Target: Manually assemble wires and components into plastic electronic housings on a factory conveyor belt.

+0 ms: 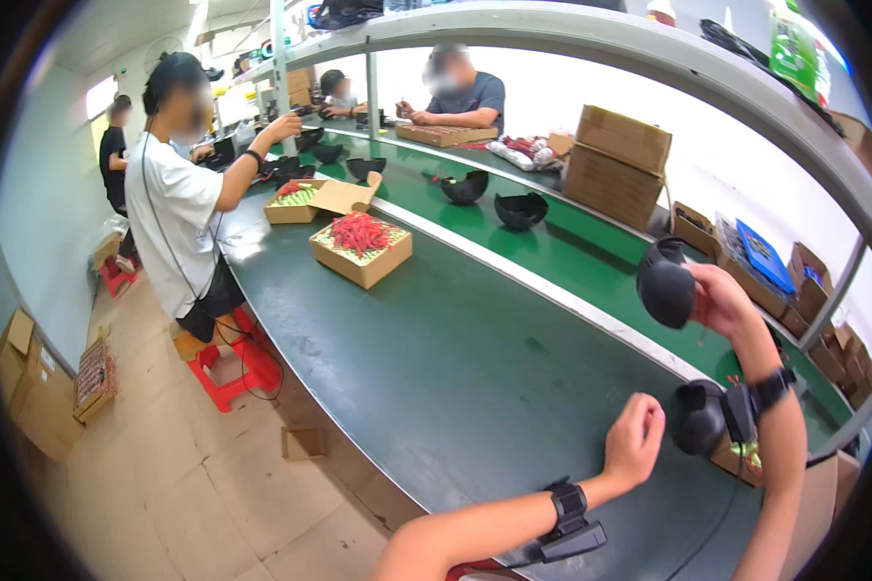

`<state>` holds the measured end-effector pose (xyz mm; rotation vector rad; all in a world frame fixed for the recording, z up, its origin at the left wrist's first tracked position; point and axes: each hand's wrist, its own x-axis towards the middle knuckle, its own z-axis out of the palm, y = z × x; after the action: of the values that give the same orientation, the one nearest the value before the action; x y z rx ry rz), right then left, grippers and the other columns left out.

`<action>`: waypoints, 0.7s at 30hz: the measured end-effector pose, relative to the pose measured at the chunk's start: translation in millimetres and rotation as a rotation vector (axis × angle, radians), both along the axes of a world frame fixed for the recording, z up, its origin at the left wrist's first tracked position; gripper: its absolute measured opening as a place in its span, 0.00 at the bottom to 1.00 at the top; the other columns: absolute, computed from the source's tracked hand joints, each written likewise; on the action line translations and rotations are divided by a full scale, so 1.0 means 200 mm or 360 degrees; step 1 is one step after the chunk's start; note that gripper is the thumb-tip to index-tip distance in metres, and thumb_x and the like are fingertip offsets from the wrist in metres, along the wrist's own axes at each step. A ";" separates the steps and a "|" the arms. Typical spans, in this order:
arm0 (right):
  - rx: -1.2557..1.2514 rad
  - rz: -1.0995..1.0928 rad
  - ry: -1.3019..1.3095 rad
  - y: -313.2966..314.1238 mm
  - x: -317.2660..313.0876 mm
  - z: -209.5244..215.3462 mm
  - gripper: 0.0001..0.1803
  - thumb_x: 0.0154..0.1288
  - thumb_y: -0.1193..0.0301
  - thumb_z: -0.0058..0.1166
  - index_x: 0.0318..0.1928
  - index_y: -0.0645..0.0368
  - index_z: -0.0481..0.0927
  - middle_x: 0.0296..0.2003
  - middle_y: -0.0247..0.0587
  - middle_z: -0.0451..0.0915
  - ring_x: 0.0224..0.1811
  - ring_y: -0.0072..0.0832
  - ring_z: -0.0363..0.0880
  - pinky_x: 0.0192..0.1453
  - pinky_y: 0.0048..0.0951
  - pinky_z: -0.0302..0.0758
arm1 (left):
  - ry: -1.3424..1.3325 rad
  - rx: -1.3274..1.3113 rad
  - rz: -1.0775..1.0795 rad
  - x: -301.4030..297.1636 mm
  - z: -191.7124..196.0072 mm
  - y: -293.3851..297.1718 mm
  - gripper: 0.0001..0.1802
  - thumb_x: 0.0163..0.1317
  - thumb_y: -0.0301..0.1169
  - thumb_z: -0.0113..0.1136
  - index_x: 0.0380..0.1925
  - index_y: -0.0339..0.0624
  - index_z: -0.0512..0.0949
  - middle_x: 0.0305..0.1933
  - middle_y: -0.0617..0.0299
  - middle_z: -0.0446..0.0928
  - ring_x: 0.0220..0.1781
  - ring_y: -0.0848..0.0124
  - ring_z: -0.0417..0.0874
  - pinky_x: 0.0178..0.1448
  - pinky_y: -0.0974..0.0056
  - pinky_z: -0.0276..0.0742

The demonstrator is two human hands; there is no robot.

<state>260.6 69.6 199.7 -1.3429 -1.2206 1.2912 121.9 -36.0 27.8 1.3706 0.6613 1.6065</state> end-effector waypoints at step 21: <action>-0.0161 -0.0183 0.0494 -1.53 0.02 -0.61 0.11 0.74 0.63 0.47 0.46 0.58 0.73 0.34 0.27 0.77 0.33 0.13 0.76 0.40 0.17 0.74 | 0.0986 0.1382 -0.1006 -0.09 0.24 -0.15 0.16 0.42 0.35 0.69 0.33 0.44 0.79 0.50 0.57 0.73 0.58 0.52 0.70 0.61 0.49 0.65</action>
<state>263.7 -236.3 78.1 -1.2090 -0.8636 1.4321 103.9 -65.3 75.9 2.4470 -0.2192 0.9333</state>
